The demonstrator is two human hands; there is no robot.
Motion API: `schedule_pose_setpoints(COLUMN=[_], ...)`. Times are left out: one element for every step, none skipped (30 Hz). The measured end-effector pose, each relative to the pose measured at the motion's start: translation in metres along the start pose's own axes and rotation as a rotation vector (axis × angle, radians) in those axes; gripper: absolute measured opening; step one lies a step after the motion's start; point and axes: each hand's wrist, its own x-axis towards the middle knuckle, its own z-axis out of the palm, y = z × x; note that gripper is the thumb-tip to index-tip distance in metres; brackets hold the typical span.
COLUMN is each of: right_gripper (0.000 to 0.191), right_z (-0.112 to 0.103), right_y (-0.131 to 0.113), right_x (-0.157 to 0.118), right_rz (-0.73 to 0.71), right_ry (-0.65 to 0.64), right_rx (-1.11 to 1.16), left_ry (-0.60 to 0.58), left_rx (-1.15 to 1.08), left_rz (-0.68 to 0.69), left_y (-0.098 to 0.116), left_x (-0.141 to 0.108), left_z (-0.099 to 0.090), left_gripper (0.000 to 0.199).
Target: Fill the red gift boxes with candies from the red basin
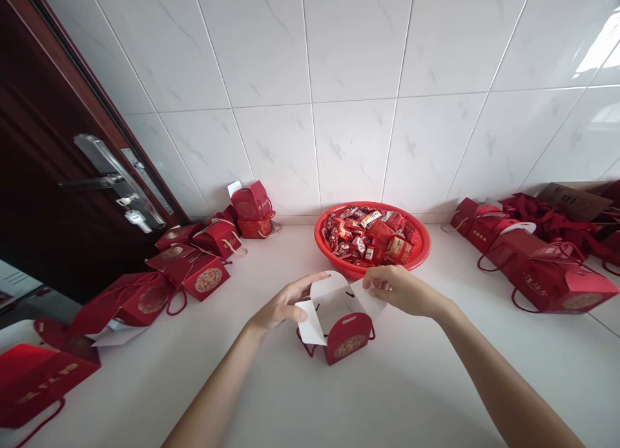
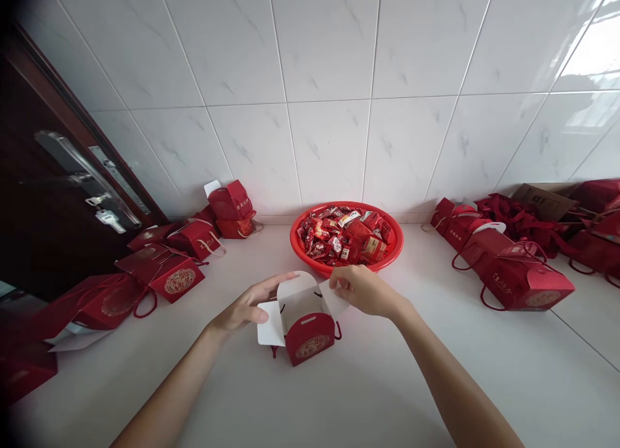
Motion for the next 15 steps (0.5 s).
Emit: schedule_pose_setpoints(right_gripper=[0.015,0.015,0.013,0.011,0.010,0.012,0.019,0.025,0.030,0.034,0.037,0.040,0.043,0.047,0.051], right_z=[-0.001,-0.001,-0.001,0.000,0.001,0.002,0.004,0.005,0.004,0.004,0.002,-0.001,-0.004,-0.007,-0.009], right_y=[0.001,0.002,0.001,0.000,-0.003,-0.006,-0.009,-0.012,-0.014,-0.015,-0.016,-0.016,-0.015,-0.013,-0.011], right_x=[0.000,-0.001,-0.002,-0.003,-0.004,-0.006,-0.007,-0.009,-0.010,-0.012,-0.014,-0.015,-0.017,-0.018,-0.020], right_rz=[0.016,0.032,0.047,0.060,0.077,0.097,0.119,0.139,0.154,0.163,0.166,0.161,0.155,0.148,0.135], right_ry=[-0.010,-0.020,-0.031,-0.034,-0.033,-0.030,-0.027,-0.025,-0.028,-0.036,-0.051,-0.075,-0.109,-0.148,-0.182], right_rx=[-0.040,-0.077,-0.113,-0.149,-0.190,-0.234,-0.277,-0.313,-0.335,-0.344,-0.345,-0.336,-0.324,-0.312,-0.303], left_ry=[-0.042,-0.065,-0.074,-0.076,-0.073,-0.071,-0.071,-0.072,-0.074,-0.075,-0.072,-0.067,-0.062,-0.057,-0.052], left_rx=[-0.029,-0.024,-0.005,0.016,0.030,0.035,0.033,0.026,0.019,0.015,0.015,0.019,0.024,0.028,0.032], left_rz=[-0.016,-0.037,-0.069,-0.108,-0.148,-0.180,-0.202,-0.212,-0.212,-0.208,-0.202,-0.195,-0.187,-0.175,-0.160], left_y=[-0.001,-0.001,-0.002,-0.004,-0.006,-0.008,-0.010,-0.012,-0.015,-0.016,-0.018,-0.018,-0.019,-0.019,-0.019], left_x=[0.000,0.000,0.000,0.000,0.001,0.001,0.002,0.003,0.004,0.005,0.006,0.007,0.008,0.009,0.010], left_z=[-0.002,-0.003,-0.003,-0.003,-0.002,-0.001,0.001,0.002,0.004,0.005,0.007,0.008,0.009,0.011,0.013], left_gripper=[0.094,0.099,0.101,0.103,0.104,0.104,0.105,0.105,0.106,0.106,0.107,0.107,0.106,0.106,0.106])
